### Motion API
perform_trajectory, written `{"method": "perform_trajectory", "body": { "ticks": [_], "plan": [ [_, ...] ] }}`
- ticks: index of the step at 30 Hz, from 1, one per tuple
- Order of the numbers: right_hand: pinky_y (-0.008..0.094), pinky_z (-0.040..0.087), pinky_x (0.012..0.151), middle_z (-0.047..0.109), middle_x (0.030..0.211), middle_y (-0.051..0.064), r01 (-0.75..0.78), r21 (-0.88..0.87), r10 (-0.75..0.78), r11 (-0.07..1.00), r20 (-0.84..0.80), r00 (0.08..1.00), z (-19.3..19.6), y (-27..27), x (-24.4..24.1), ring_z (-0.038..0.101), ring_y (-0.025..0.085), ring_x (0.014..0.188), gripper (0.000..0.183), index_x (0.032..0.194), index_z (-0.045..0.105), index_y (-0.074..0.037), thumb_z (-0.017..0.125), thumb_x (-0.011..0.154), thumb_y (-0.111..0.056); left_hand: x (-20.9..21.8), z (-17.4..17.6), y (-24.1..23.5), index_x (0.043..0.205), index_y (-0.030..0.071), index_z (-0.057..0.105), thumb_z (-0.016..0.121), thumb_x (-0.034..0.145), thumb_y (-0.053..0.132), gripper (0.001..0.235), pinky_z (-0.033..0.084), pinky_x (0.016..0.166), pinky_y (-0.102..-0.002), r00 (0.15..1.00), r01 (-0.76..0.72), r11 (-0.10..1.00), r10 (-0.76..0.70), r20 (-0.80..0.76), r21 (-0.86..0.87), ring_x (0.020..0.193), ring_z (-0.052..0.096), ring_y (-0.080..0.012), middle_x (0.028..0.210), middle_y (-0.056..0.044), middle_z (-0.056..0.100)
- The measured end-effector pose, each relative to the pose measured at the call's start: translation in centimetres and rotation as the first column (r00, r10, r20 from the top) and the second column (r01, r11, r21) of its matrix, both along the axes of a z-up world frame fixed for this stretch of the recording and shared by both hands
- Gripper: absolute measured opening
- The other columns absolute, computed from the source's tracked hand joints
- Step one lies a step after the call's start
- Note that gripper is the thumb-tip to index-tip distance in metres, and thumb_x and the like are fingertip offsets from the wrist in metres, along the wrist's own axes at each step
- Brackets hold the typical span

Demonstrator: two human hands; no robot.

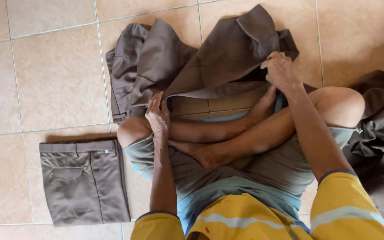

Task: The person sits on a tiled floor and folds brown trousers by hand. They unfold the trousers, align the legs, fold them lengthwise, then fold the bottom up and the top down to create a compact rectangle. The folded trousers are placed beside a previously folded pair.

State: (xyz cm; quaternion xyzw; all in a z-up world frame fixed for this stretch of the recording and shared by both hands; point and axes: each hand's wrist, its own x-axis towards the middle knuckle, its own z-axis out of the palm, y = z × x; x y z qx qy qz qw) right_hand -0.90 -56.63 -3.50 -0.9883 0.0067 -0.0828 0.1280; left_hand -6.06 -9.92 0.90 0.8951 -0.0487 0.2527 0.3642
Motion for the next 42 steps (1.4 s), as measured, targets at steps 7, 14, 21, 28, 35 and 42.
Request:
{"method": "perform_trajectory", "body": {
  "ticks": [7,14,21,28,35,42],
  "plan": [
    [0.08,0.022,0.111,0.04,0.166,0.018,-0.391,0.0,0.345,0.92,-0.47,0.813,0.0,7.0,-1.0,0.028,0.047,0.155,0.053,0.137,0.067,-0.028,0.075,0.085,-0.024,-0.1,-0.6,-0.5,0.109,0.007,0.079,0.077,0.08,-0.004,0.031,0.06,0.087,-0.042,0.998,-0.06,0.993,0.061,0.003,-0.1,0.1,0.074,-0.0347,0.103,-0.013,0.076],
    [0.061,0.032,0.101,0.065,0.123,0.0,-0.382,-0.426,0.218,0.82,-0.384,0.897,-10.5,0.7,-0.9,0.06,0.028,0.12,0.032,0.105,0.076,-0.03,0.068,0.074,-0.03,-0.7,-2.6,0.3,0.112,0.011,0.077,0.071,0.077,-0.005,0.039,0.06,0.09,-0.047,0.945,-0.022,1.0,0.018,-0.327,-0.009,0.101,0.073,-0.037,0.106,-0.011,0.075],
    [0.047,0.063,0.071,0.061,0.111,0.01,-0.038,-0.169,0.027,0.985,-0.067,0.997,-2.0,2.0,0.6,0.067,0.032,0.102,0.037,0.108,0.073,-0.007,0.079,0.073,0.001,2.3,-6.5,2.3,0.109,0.01,0.076,0.062,0.079,-0.007,0.037,0.061,0.087,-0.048,0.913,-0.183,0.974,0.218,-0.346,0.131,0.096,0.074,-0.0369,0.102,-0.012,0.076],
    [0.043,0.041,0.086,0.063,0.102,0.001,-0.245,-0.263,0.136,0.933,-0.373,0.918,-1.9,6.3,-2.0,0.06,0.025,0.1,0.023,0.091,0.076,-0.023,0.08,0.069,-0.021,1.5,-5.2,1.6,0.116,0.007,0.074,0.059,0.073,-0.01,0.049,0.059,0.092,-0.053,0.899,-0.174,0.984,0.178,-0.399,0.046,0.101,0.072,-0.0414,0.106,-0.016,0.075],
    [0.056,0.057,0.081,0.065,0.124,0.028,-0.379,0.044,0.34,0.924,-0.55,0.763,6.4,8.7,-2.9,0.068,0.047,0.109,0.069,0.14,0.066,-0.016,0.07,0.074,0.005,1.2,-5.7,1.3,0.116,0.011,0.074,0.056,0.071,-0.011,0.053,0.059,0.093,-0.051,0.903,-0.184,0.981,0.195,-0.383,0.065,0.102,0.072,-0.0386,0.106,-0.012,0.074],
    [0.053,0.042,0.1,0.069,0.105,-0.001,-0.547,0.014,0.486,0.837,-0.479,0.731,3.5,10.4,-1.9,0.063,0.031,0.117,0.009,0.079,0.07,-0.022,0.079,0.076,-0.025,1.1,-5.1,1.2,0.109,0.014,0.077,0.059,0.069,-0.009,0.05,0.06,0.09,-0.049,0.913,-0.293,0.956,0.289,-0.286,0.032,0.097,0.074,-0.0349,0.101,-0.007,0.076]
  ]
}}
